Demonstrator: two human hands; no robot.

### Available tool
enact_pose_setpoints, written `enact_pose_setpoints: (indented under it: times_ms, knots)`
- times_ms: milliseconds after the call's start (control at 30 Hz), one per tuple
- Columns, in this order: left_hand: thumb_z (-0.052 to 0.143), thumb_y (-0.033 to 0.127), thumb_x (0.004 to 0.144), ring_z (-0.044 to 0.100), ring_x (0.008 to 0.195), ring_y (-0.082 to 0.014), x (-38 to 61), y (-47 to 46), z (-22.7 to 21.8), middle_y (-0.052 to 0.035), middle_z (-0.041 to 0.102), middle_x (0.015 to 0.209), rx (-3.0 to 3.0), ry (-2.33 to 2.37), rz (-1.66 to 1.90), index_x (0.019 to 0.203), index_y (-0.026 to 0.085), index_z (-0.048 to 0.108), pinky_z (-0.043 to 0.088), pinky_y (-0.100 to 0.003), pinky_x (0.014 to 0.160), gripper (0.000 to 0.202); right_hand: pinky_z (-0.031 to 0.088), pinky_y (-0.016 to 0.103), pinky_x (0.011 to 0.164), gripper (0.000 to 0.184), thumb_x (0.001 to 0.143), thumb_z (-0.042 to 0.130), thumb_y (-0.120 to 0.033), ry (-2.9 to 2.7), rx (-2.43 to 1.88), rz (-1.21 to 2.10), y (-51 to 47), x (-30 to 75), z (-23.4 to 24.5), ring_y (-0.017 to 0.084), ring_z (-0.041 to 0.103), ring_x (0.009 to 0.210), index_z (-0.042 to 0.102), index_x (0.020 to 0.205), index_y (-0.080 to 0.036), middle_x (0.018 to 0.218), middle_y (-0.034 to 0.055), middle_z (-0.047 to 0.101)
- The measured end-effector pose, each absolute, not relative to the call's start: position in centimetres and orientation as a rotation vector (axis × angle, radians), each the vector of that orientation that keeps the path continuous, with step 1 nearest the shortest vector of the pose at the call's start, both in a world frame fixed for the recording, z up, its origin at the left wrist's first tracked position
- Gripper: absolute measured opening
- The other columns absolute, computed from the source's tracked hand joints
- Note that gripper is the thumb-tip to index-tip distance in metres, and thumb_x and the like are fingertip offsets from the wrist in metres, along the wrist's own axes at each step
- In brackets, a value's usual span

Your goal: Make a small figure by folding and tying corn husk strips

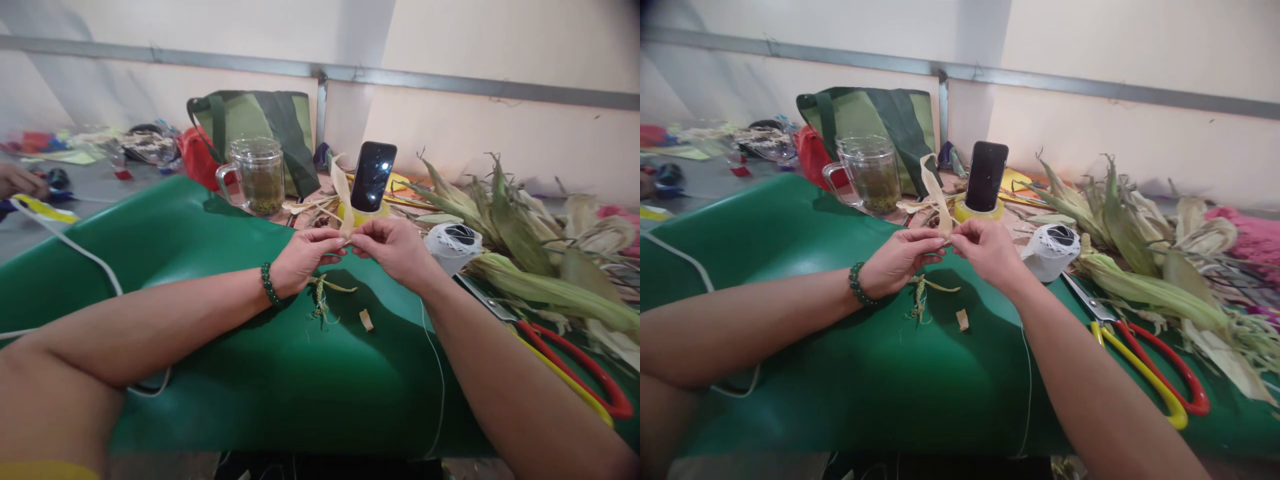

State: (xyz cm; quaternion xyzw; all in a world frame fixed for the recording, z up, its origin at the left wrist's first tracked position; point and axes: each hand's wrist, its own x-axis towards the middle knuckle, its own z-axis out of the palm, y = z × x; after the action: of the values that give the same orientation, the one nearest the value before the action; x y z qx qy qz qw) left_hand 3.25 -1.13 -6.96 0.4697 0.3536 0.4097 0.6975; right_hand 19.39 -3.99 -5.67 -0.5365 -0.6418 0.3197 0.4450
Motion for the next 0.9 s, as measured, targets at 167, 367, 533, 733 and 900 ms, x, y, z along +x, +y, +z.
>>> enact_pose_setpoints:
  times_ms: [167,367,533,733,900]
  knots:
    - [0.072,0.008,0.072,0.063,0.061,-0.0065,3.1,-1.1,-6.9,0.0011,0.066,0.067,1.085,0.763,0.877,0.073,0.012,0.065,0.052,-0.022,0.068,0.008,0.053,0.029,0.061,0.017,0.068,0.074,-0.032,-1.509,-1.27,0.811,-4.0,19.3,-5.7,0.014,0.061,0.062,0.064,0.072,-0.019,0.068,0.0008,0.066]
    - [0.078,0.016,0.071,0.065,0.065,-0.0082,3.0,-0.7,-7.3,0.0,0.069,0.071,1.257,0.696,0.845,0.08,0.013,0.065,0.051,-0.021,0.066,0.016,0.057,0.031,0.065,0.026,0.065,0.079,-0.033,-1.475,-1.204,0.841,-4.0,19.2,-5.8,0.015,0.064,0.066,0.06,0.077,-0.021,0.07,-0.0007,0.065]
    - [0.077,0.02,0.074,0.064,0.061,-0.0066,3.0,-0.3,-7.3,-0.0009,0.069,0.071,1.246,0.73,0.829,0.078,0.011,0.065,0.053,-0.02,0.067,0.015,0.059,0.034,0.072,0.028,0.067,0.079,-0.038,-1.487,-1.207,0.974,-4.2,19.9,-5.2,0.016,0.068,0.069,0.064,0.082,-0.02,0.072,0.0003,0.069]
    - [0.079,0.021,0.072,0.067,0.063,-0.0086,2.8,-0.6,-7.3,-0.0009,0.07,0.072,1.254,0.678,0.818,0.079,0.012,0.062,0.055,-0.022,0.068,0.02,0.057,0.032,0.07,0.03,0.066,0.08,-0.044,-1.558,-1.234,1.026,-4.5,20.0,-4.7,0.016,0.067,0.071,0.072,0.08,-0.019,0.077,0.0026,0.072]
    - [0.082,0.024,0.069,0.069,0.065,-0.0112,2.7,-0.6,-7.3,0.0001,0.069,0.069,1.306,0.643,0.797,0.077,0.013,0.054,0.057,-0.025,0.069,0.031,0.052,0.026,0.059,0.03,0.069,0.076,-0.046,-1.627,-1.303,0.972,-4.7,19.6,-4.7,0.012,0.059,0.059,0.069,0.064,-0.018,0.061,0.0011,0.065]
